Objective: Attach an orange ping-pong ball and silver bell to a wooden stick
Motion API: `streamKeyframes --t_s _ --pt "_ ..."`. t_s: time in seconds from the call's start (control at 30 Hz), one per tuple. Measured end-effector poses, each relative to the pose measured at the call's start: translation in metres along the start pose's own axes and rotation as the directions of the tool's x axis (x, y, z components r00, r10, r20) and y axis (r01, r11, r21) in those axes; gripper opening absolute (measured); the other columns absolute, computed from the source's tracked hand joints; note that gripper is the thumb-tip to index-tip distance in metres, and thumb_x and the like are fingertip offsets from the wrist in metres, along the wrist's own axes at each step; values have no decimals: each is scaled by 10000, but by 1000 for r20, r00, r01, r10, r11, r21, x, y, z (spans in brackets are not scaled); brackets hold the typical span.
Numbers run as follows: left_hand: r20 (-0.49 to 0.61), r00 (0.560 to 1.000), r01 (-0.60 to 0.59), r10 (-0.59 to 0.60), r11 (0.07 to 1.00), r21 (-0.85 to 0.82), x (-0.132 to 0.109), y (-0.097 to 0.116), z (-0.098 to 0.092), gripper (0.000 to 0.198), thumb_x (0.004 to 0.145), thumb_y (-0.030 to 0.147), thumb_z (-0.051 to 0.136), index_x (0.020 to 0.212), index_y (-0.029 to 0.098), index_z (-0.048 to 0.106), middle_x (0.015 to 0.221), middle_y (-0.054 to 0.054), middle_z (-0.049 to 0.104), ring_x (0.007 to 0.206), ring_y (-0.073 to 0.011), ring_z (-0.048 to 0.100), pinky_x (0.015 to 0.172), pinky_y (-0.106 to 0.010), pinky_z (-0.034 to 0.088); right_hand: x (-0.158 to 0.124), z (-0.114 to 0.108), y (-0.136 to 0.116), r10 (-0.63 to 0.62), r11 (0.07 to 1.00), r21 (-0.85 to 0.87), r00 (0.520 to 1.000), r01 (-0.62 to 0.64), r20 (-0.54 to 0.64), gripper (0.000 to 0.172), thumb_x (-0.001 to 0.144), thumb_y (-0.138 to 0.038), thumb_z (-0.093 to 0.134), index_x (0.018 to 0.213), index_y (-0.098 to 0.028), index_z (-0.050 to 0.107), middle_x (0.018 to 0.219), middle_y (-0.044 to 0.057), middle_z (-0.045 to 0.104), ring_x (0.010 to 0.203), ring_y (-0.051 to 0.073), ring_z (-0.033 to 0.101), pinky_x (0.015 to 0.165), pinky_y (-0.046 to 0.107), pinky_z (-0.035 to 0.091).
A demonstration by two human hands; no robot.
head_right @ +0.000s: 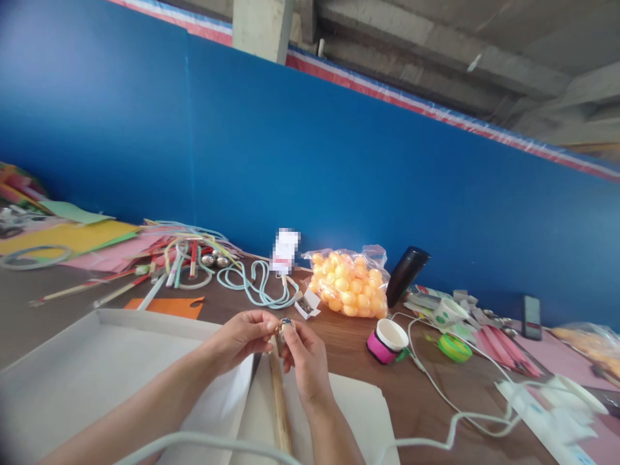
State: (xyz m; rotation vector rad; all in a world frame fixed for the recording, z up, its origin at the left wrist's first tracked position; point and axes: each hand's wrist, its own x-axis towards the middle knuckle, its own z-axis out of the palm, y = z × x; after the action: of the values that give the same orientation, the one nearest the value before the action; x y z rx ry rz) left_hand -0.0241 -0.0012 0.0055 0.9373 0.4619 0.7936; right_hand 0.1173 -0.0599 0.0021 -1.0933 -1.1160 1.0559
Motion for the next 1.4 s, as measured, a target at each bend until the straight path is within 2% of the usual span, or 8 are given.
streamKeyframes --t_s 0.2,0.33,0.5,0.83,1.17,1.27,1.4 --pt "-8 1000 -10 10 1000 -3 -1 1 3 214 663 294 707 675 110 597 691 -26 604 633 -107 590 639 -223 461 0 0 1 -2 1000 4 1000 2 8 309 832 -410 545 902 -135 669 584 0 503 490 104 419 405 199 356" --pt "12 1000 -7 7 1000 3 -2 2 5 222 669 306 701 681 109 599 710 -48 626 654 -130 611 677 -252 461 -1 0 -8 20 1000 -2 998 -20 64 321 832 -410 547 908 -124 671 590 4 494 515 118 446 435 219 396" --pt "12 1000 -16 16 1000 3 -2 0 4 220 666 298 704 687 108 595 714 -54 632 664 -148 625 722 -290 467 -2 0 -15 46 999 19 996 -47 75 326 814 -412 571 919 -122 677 669 35 546 566 133 480 476 244 444" --pt "11 999 -37 38 999 -6 -1 -1 4 212 688 283 686 690 117 554 692 -42 616 643 -158 638 717 -317 478 -3 3 -18 63 996 52 994 -68 86 276 803 -391 596 900 -152 694 715 36 583 618 146 522 513 249 469" --pt "-2 999 -32 32 999 17 -1 -1 4 245 663 305 704 684 122 542 653 -34 616 620 -164 643 716 -332 485 -2 2 -9 26 999 22 999 -27 48 343 795 -435 587 929 -135 688 730 57 599 608 153 535 512 270 495" --pt "-11 1000 -28 28 999 19 0 -2 3 256 651 308 713 683 122 539 649 -28 613 612 -160 641 715 -332 487 -2 2 -9 45 999 3 995 -46 86 333 805 -421 580 943 -136 684 729 55 595 627 160 531 541 284 501" --pt "-36 999 -24 25 999 47 0 -3 2 261 643 303 718 686 120 537 659 -23 612 597 -142 632 716 -325 487 -2 1 -3 32 999 18 998 -33 50 310 819 -413 567 946 -154 681 723 47 595 624 151 514 526 260 480"
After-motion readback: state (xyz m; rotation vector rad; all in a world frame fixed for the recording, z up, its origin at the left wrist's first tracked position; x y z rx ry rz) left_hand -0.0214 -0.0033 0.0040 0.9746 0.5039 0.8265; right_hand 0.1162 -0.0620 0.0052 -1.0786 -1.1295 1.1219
